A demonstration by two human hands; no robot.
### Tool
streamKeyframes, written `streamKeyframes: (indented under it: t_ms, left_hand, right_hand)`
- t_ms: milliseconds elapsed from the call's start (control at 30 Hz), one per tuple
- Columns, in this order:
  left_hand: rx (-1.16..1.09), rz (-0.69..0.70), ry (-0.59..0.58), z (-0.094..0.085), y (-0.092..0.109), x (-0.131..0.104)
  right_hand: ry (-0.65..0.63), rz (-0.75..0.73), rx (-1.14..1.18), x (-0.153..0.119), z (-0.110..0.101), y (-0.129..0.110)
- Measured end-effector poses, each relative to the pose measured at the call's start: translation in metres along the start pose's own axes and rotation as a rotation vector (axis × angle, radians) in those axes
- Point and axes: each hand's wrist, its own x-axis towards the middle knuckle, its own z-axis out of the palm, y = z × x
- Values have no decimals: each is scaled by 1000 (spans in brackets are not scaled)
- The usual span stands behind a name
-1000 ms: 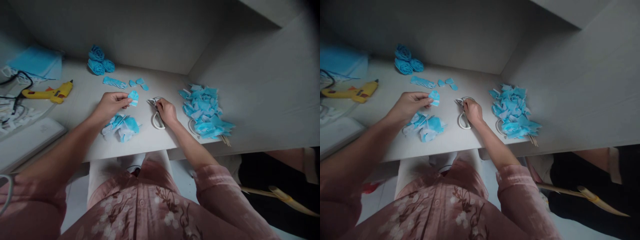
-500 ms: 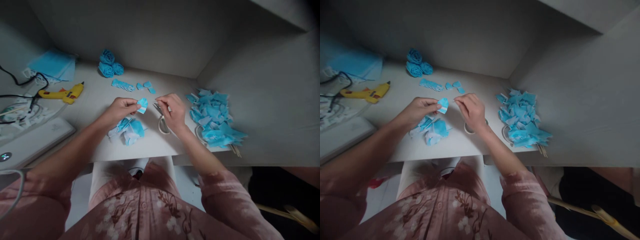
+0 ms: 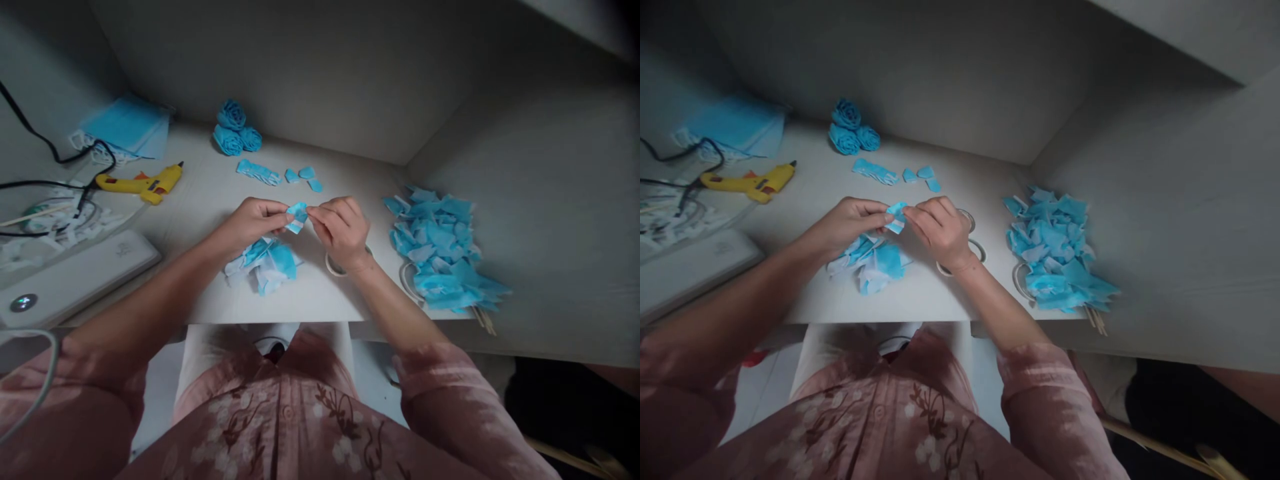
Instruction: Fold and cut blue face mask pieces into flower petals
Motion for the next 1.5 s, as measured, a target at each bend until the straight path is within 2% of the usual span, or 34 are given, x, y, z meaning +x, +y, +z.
streamKeyframes:
  t_ms: [167,433,733,933,1033,1167,1233,1333,1500]
  left_hand:
    - [-24,-15,-6,0,0,-1]
    - [-7,-1,0,0,2,0]
    - [-212,-53,-58,-1,0,1]
    - [-245,-77,-23,-4,-2,3]
    - [-153,-56,-1,-4,-2,3]
    - [1,20,7,-3,0,2]
    - [35,39,17,-2,1,1]
    - [50,45,17,-2,1,1]
    - [69,48,19,-3,-3,2]
  right_hand:
    - [50,-33,-16,-2,3,0]
    - [-23,1,-34,-5,4,-3]
    - [60,-157,-91,-2,4,-5]
    - [-46,-155,42,-2,1,-1]
    - [-62,-24,180,-4,1,-2]
    - [-113,354,470,-8,3,-6]
    - [-161,477,593,-10,5,-7]
    - [-213,563,727,-12,10,-7]
    - [-232,653,871,-11,17,-10]
